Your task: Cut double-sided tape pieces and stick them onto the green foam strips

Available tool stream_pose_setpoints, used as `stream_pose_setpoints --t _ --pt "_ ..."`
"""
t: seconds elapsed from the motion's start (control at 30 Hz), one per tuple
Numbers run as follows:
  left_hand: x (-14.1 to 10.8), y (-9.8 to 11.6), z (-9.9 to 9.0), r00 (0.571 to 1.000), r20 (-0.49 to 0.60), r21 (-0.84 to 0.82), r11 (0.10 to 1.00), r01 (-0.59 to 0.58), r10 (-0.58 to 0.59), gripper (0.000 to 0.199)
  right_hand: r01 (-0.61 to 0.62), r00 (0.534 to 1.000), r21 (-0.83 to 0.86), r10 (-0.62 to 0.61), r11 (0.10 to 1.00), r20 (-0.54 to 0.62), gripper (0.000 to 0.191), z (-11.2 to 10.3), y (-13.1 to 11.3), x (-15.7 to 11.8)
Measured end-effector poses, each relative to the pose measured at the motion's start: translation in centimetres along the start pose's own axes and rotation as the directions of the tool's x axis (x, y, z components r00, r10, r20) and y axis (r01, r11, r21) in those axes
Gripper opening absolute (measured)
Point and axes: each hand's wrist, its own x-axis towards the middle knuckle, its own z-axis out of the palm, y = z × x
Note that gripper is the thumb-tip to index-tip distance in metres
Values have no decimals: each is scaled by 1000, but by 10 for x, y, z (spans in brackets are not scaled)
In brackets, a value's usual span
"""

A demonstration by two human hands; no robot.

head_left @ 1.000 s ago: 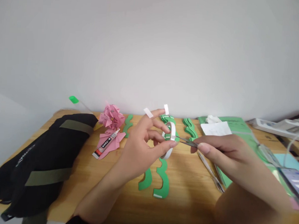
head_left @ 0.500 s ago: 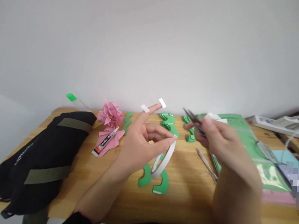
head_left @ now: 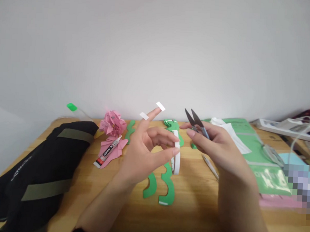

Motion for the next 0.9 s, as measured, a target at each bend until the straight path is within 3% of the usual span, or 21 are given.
stream_pose_setpoints --t 0.13,0.3,0.53,0.77,0.9 --pt "-1 0 4 998 -47 158 987 -33 41 86 -7 1000 8 7 1000 16 21 1 -3 -2" --pt "-1 -1 7 995 -83 233 972 -33 54 90 28 1000 35 -28 999 -4 20 -1 -1 -4" --pt "-1 -1 10 998 -45 226 973 -38 49 89 104 993 -15 -103 994 61 16 -3 -1 -5" --pt "-1 -1 10 998 -61 233 972 -11 26 88 73 994 116 -82 991 74 13 -4 -1 -8" --pt "-2 0 11 996 -68 214 976 -39 54 87 71 997 104 -70 992 -13 18 -5 2 -6"
